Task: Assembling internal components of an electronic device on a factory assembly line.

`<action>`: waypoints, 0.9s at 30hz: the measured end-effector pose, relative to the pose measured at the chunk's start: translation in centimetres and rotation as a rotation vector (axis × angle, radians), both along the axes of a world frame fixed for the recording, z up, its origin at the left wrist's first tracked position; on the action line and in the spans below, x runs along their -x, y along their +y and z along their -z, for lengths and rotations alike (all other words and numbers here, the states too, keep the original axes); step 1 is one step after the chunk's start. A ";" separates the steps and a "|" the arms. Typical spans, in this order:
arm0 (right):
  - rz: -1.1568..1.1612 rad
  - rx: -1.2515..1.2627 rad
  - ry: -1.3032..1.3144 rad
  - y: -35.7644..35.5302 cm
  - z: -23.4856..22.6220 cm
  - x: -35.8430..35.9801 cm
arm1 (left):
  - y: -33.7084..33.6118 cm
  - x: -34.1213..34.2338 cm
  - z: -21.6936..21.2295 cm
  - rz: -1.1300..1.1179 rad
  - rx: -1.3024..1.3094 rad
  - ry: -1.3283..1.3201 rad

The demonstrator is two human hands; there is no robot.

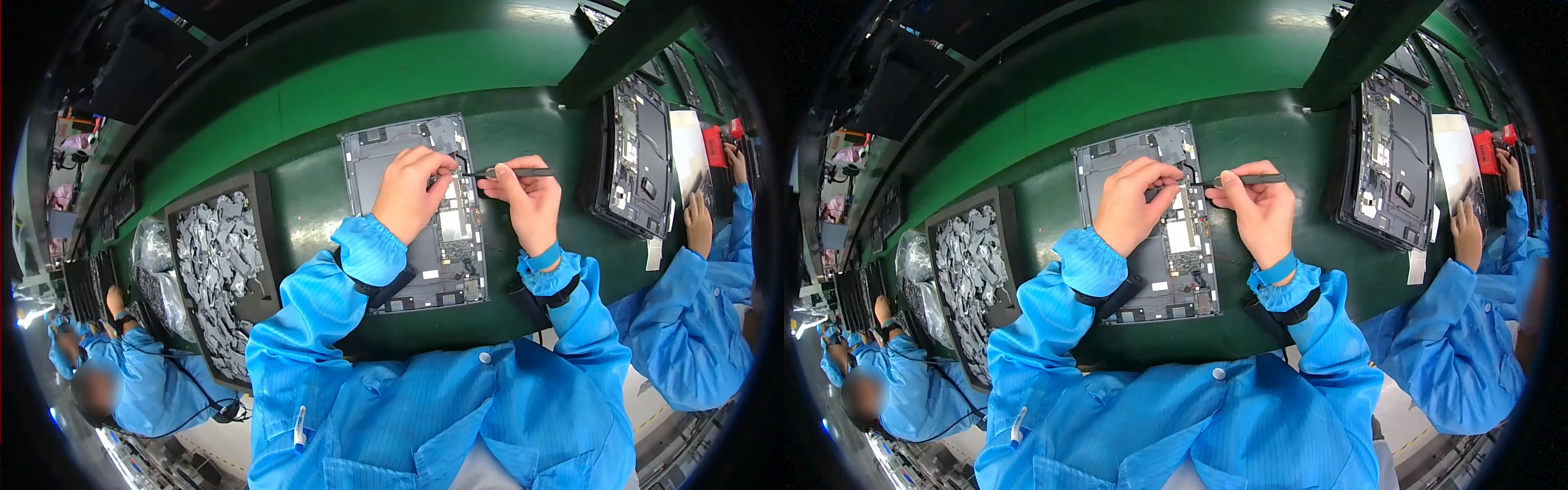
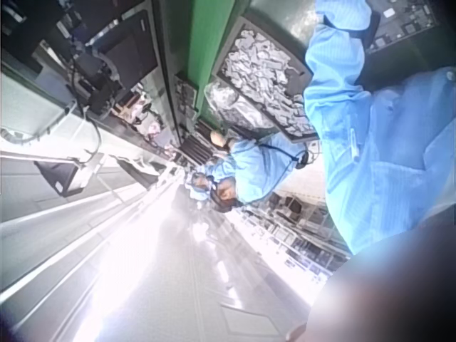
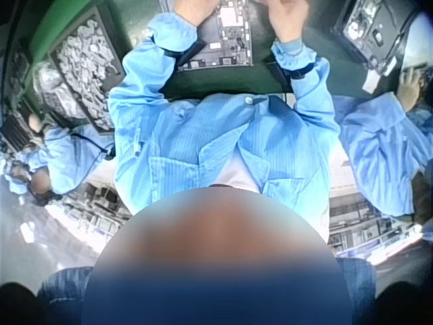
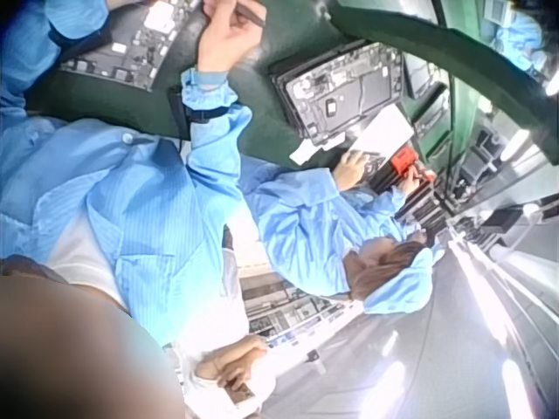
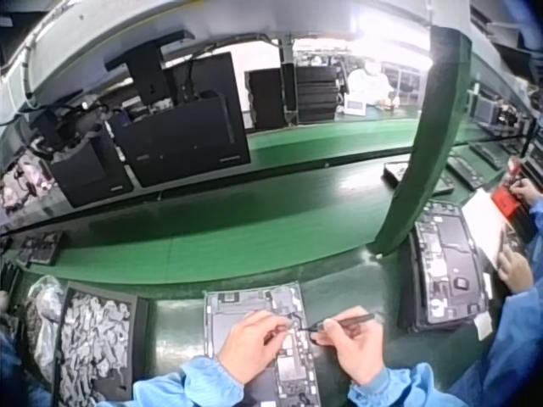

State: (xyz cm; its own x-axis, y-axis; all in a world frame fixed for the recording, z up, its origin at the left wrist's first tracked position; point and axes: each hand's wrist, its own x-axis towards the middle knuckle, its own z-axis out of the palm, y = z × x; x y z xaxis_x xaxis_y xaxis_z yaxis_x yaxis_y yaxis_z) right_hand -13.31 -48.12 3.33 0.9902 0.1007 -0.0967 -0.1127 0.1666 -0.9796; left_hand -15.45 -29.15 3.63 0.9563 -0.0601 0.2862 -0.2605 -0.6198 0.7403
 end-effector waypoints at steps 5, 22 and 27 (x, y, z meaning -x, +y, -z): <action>0.004 -0.027 0.002 -0.1 0.2 0.2 | -0.1 0.1 0.0 0.001 0.011 0.007; 0.018 -0.040 0.075 0.0 -0.3 0.0 | 0.1 0.0 0.0 0.006 0.009 0.004; 0.015 -0.001 0.016 0.0 0.0 0.1 | -0.1 0.1 0.0 0.006 0.026 0.025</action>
